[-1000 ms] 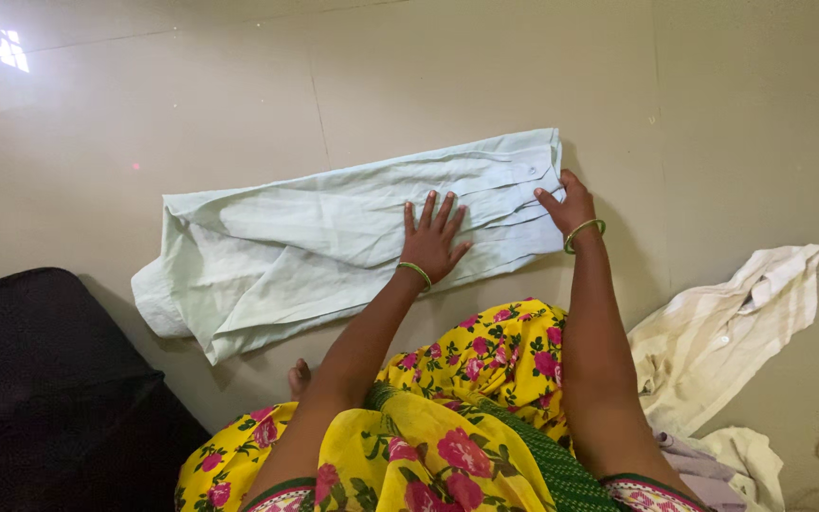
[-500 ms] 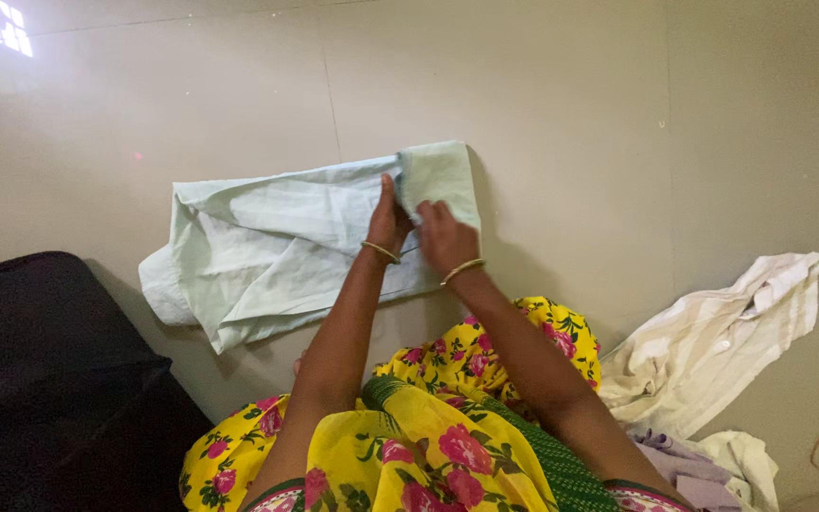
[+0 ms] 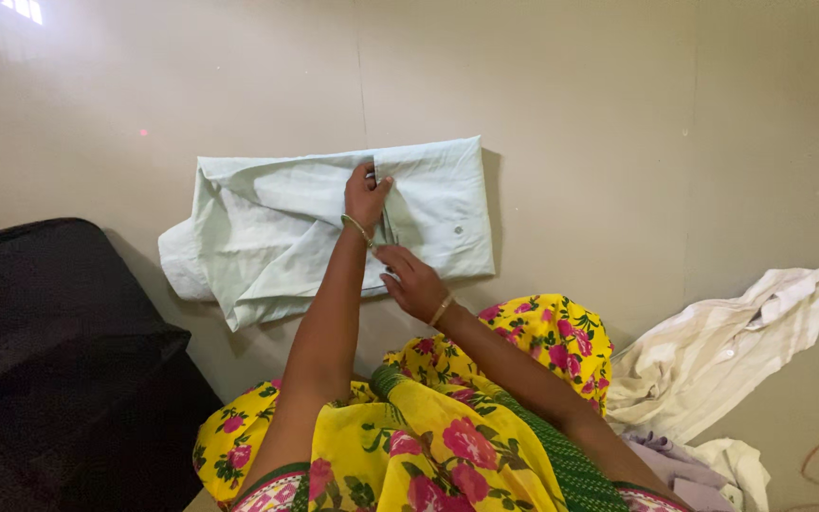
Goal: The person folds a light blue shirt and a white shirt by hand while sitting on the floor, then places the light blue shirt into a black bag.
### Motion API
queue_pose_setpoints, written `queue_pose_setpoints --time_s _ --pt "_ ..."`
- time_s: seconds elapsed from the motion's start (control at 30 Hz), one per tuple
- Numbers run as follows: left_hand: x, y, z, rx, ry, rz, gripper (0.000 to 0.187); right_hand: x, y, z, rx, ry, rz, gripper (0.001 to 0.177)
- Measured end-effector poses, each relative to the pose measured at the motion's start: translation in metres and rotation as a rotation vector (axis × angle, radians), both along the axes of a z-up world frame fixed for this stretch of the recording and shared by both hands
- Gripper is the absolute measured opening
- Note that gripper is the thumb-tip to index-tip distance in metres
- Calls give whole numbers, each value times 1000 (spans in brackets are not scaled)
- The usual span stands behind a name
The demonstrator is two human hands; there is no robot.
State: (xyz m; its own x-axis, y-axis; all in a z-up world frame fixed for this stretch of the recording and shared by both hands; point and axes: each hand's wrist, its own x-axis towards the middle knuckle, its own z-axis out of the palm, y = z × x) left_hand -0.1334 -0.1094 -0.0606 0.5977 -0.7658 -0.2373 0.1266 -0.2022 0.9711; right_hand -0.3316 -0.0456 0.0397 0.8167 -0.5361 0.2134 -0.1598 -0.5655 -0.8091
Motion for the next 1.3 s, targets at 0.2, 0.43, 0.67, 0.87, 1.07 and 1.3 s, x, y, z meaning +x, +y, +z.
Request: queue_pose_setpoints --time_s 0.2,0.43,0.67,0.87,1.07,1.3 --pt "3 -5 16 23 -108 22 35 -45 -40 -17 -264 75 -232 40" --pt "-1 -5 41 32 -472 124 31 -19 -53 -45 -548 497 -232 69" --pt "-32 25 73 21 -758 234 28 -20 -51 -56 -500 556 -171 72" --pt "-49 19 62 -164 -1234 -119 30 -21 -74 -59 -555 510 -336 68" --pt "-48 26 66 32 -1256 -346 65 -23 -91 -62 -605 552 -383 62" --pt "-40 26 55 291 -1286 -402 80 -19 -91 -63 -630 548 -346 67"
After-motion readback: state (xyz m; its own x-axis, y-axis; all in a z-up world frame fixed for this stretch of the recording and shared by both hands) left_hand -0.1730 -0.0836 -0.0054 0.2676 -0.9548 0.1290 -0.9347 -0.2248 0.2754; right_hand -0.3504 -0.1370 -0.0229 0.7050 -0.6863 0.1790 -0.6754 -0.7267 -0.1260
